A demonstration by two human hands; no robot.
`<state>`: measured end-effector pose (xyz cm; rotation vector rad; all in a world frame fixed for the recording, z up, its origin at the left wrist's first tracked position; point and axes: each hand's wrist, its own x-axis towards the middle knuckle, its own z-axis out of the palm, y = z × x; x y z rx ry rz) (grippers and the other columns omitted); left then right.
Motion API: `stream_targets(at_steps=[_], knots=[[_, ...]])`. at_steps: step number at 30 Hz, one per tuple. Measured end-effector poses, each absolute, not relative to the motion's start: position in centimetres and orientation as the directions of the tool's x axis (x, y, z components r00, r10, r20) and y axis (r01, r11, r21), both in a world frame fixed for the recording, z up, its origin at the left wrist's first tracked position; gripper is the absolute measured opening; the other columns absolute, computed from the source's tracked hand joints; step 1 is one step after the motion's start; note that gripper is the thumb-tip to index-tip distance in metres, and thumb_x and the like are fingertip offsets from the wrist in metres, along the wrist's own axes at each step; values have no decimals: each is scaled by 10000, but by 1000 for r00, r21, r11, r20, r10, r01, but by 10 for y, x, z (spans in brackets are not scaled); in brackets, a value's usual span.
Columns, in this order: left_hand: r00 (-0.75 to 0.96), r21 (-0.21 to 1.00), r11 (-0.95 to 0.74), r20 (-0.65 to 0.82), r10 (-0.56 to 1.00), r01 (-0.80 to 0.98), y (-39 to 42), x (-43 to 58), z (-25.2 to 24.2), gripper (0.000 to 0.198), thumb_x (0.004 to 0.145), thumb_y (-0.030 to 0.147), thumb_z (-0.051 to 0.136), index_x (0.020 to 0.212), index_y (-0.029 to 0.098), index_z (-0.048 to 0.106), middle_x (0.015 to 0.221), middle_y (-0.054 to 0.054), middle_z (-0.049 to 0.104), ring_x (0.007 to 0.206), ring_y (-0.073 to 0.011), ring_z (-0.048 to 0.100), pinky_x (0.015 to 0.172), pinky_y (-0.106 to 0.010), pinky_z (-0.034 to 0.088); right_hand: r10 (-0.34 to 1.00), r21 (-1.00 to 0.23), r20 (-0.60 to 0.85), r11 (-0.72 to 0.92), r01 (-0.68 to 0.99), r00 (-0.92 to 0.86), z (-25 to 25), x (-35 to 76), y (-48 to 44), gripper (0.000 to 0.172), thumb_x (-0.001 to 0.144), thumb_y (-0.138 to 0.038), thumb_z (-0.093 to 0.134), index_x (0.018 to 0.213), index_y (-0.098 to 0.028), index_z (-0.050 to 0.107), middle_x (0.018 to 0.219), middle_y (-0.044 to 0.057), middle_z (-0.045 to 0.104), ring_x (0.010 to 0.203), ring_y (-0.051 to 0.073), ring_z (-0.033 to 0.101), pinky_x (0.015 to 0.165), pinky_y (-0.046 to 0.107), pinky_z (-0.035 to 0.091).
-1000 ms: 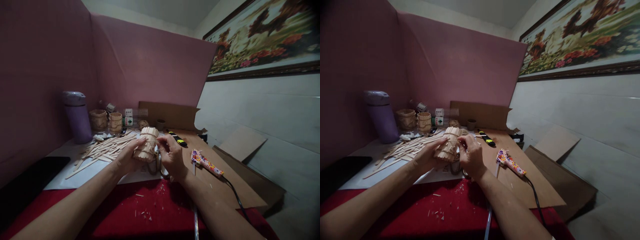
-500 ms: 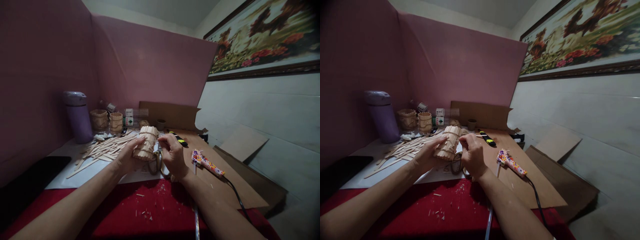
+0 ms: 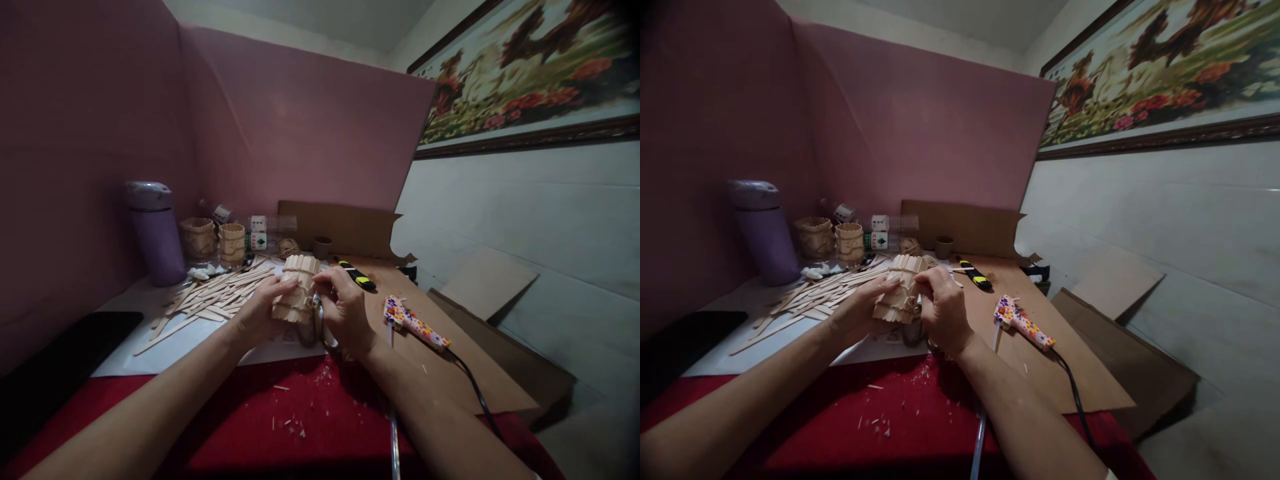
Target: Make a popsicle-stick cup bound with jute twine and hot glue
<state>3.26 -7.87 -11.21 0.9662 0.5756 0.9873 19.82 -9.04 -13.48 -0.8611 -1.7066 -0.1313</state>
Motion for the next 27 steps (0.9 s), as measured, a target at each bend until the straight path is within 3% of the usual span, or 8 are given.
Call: stream_targets(at_steps=[13,18,22,24,27], knots=[[431,867,196,24,902,-459,-77,35,-111,348,733,252,763,1031,145,620,839,-63,660,653,-176,642,571,-308,582,487,-362,873,690,626,-31,-132,196,-94,141,924,-114,525,930,-207,630,870,40,670,816,183,638,707,283,483],[360,877,153,24,933,-456,-76,33,-112,364,735,268,760,1050,157,616,846,-62,667,665,-191,659,583,-339,597,514,-362,856,672,646,-55,-130,196,-96,136,938,-173,566,1054,-200,630,926,58,709,811,190,659,717,290,488],[253,897,80,36,967,-435,-73,30,-109,362,708,265,782,1006,153,611,797,-54,670,622,-184,647,512,-303,567,567,-373,818,653,659,-98,-133,195,-97,115,956,-197,535,964,-208,649,881,58,724,790,193,672,725,294,481],[208,900,46,50,977,-434,-72,29,-107,373,677,260,802,972,144,606,774,-50,669,611,-175,637,498,-282,556,606,-418,790,640,644,-90,-134,194,-96,123,951,-212,536,934,-212,657,877,62,730,803,202,677,733,301,481],[206,895,43,55,977,-445,-69,28,-106,397,644,297,829,927,139,600,723,-38,656,568,-158,611,467,-258,531,714,-584,699,599,548,-35,-132,193,-92,101,916,-237,569,922,-214,667,838,50,730,761,199,673,699,302,487]])
